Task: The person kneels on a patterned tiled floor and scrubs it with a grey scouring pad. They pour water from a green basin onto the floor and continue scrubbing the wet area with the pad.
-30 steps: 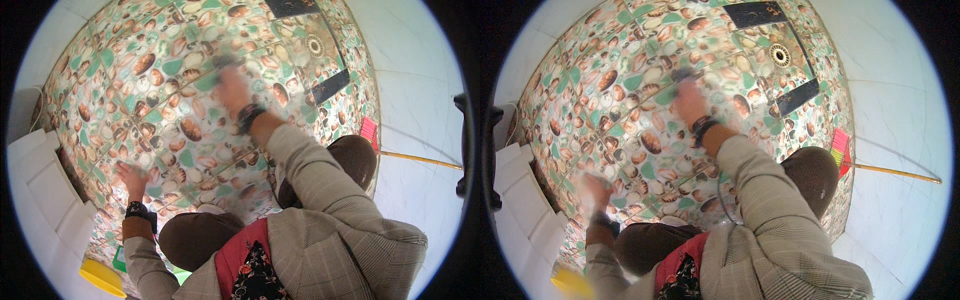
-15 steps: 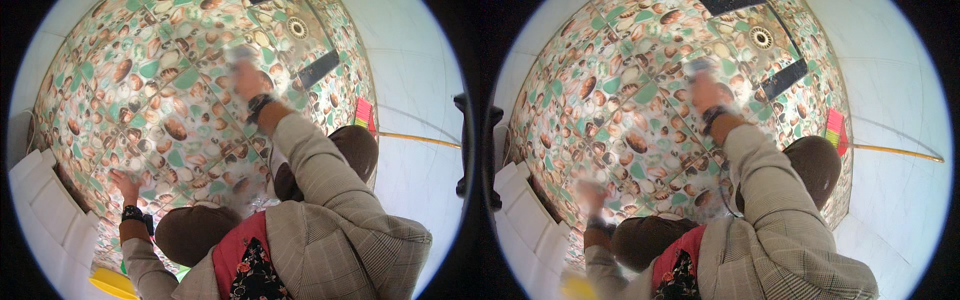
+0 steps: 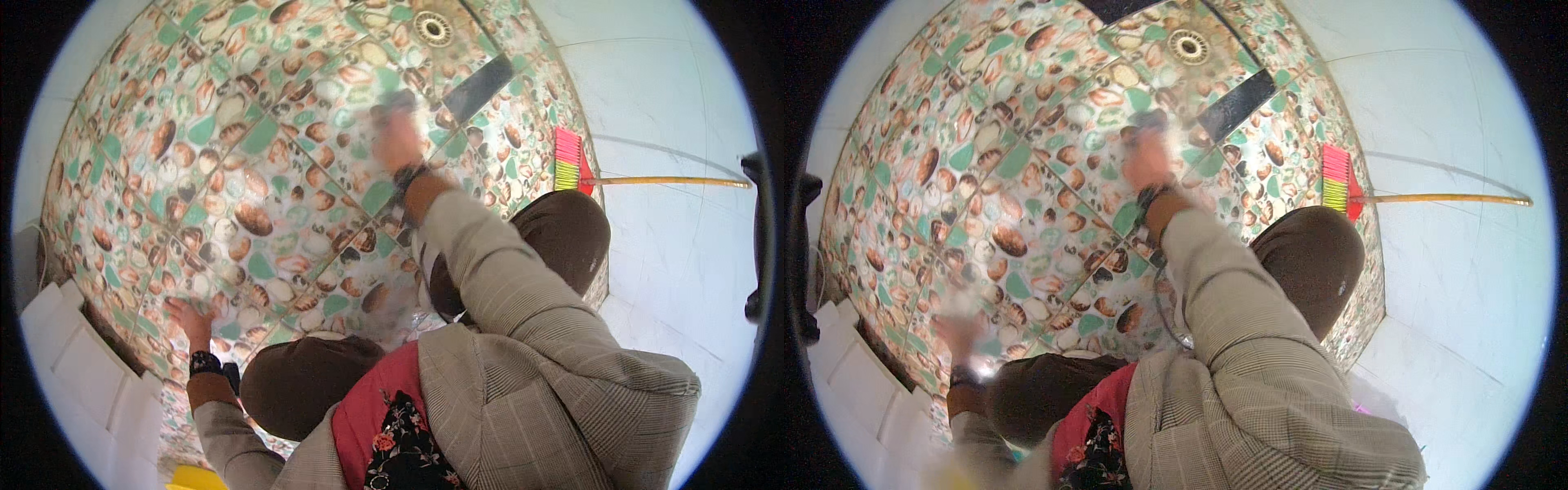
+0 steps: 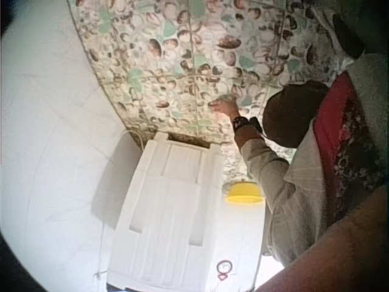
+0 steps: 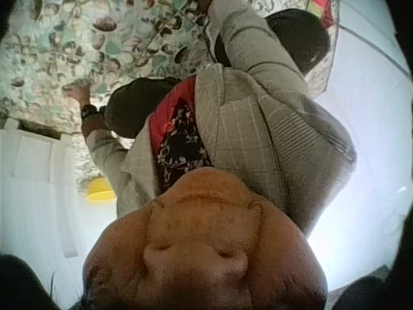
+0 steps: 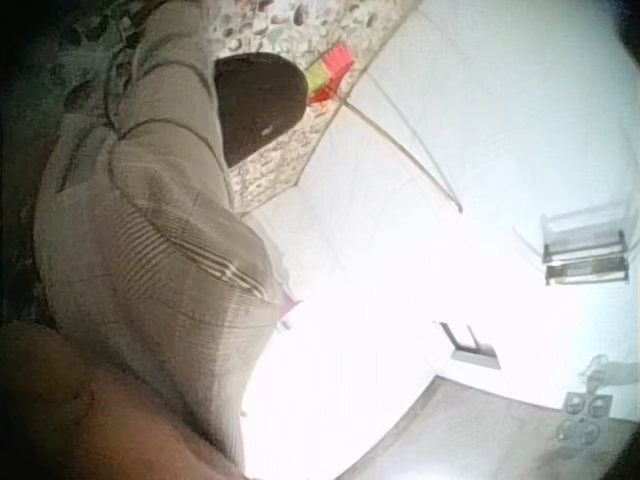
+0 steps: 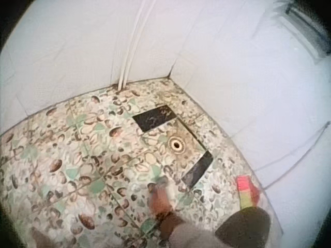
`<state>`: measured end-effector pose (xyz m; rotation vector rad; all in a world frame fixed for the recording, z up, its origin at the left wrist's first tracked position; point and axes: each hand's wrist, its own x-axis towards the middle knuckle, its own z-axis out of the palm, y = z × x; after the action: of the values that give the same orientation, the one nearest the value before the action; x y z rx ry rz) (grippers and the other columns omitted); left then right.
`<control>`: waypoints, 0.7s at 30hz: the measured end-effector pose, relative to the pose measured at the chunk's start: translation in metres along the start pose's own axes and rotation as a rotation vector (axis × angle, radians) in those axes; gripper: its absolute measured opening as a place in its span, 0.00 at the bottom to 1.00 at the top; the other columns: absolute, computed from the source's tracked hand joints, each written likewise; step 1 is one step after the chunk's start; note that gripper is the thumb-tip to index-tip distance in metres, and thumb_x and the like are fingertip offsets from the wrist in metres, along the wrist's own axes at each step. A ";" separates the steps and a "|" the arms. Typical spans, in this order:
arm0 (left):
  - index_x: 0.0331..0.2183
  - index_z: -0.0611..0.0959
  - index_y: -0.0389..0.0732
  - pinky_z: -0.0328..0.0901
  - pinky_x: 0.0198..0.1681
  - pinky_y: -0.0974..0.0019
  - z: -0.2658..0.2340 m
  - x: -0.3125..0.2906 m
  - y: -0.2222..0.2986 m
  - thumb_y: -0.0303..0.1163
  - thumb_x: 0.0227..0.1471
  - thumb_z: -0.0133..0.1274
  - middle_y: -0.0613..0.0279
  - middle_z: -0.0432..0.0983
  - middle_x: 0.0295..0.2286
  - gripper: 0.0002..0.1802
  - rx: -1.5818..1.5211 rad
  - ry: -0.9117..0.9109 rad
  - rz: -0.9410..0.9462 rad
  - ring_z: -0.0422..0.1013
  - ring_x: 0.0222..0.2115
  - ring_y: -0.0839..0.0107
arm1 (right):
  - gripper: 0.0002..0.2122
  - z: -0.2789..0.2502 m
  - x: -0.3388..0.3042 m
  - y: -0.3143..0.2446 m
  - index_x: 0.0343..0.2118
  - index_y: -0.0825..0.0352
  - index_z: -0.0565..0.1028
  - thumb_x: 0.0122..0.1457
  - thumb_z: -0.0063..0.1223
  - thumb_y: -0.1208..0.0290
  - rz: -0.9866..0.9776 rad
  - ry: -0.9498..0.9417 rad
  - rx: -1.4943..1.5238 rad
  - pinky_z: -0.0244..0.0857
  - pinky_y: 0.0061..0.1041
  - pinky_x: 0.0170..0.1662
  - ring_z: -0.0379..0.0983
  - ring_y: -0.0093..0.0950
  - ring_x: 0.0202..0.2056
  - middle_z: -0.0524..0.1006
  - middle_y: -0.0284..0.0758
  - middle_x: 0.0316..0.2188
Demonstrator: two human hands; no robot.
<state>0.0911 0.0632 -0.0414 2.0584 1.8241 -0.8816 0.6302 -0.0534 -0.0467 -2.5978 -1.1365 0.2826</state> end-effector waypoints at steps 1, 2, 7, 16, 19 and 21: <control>0.54 0.41 0.21 0.38 0.60 0.51 -0.001 -0.001 0.000 0.39 0.27 0.68 0.34 0.32 0.57 0.66 -0.042 -0.015 -0.016 0.32 0.59 0.43 | 0.15 0.008 -0.025 -0.021 0.41 0.71 0.68 0.49 0.46 0.74 -0.147 -0.045 0.077 0.59 0.35 0.47 0.65 0.43 0.43 0.69 0.46 0.39; 0.55 0.40 0.22 0.38 0.60 0.52 0.000 -0.001 -0.001 0.38 0.27 0.68 0.34 0.32 0.57 0.66 -0.109 0.006 -0.038 0.33 0.59 0.43 | 0.15 0.018 -0.055 -0.045 0.41 0.69 0.68 0.48 0.44 0.78 -0.100 -0.172 0.140 0.59 0.35 0.49 0.63 0.43 0.46 0.68 0.46 0.42; 0.56 0.39 0.26 0.42 0.59 0.52 0.018 0.002 -0.016 0.39 0.28 0.68 0.35 0.31 0.57 0.67 -0.101 0.071 0.034 0.37 0.58 0.40 | 0.12 0.009 -0.067 -0.018 0.38 0.66 0.68 0.49 0.45 0.72 -0.470 -0.015 0.003 0.60 0.37 0.46 0.66 0.38 0.41 0.69 0.42 0.37; 0.55 0.39 0.24 0.46 0.57 0.49 0.027 0.015 -0.022 0.44 0.29 0.68 0.28 0.32 0.56 0.67 0.021 0.021 0.030 0.38 0.58 0.39 | 0.15 0.002 -0.069 -0.008 0.39 0.70 0.67 0.44 0.47 0.75 0.085 0.118 0.261 0.59 0.39 0.47 0.65 0.46 0.42 0.68 0.46 0.37; 0.55 0.40 0.23 0.43 0.57 0.47 0.027 0.013 -0.028 0.44 0.30 0.67 0.27 0.32 0.55 0.66 -0.022 0.057 0.096 0.36 0.58 0.39 | 0.16 0.030 -0.086 -0.034 0.40 0.69 0.68 0.45 0.47 0.75 -0.274 0.149 0.170 0.57 0.41 0.48 0.63 0.45 0.45 0.68 0.45 0.40; 0.55 0.40 0.22 0.42 0.58 0.46 0.031 0.015 -0.035 0.44 0.30 0.66 0.26 0.33 0.55 0.65 -0.073 0.089 0.132 0.35 0.58 0.39 | 0.16 0.020 -0.082 -0.004 0.41 0.68 0.68 0.46 0.48 0.74 -0.348 0.123 0.189 0.56 0.41 0.50 0.62 0.45 0.47 0.68 0.45 0.42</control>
<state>0.0492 0.0643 -0.0676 2.1752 1.7123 -0.6898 0.5667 -0.1076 -0.0591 -2.1759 -1.4136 0.1426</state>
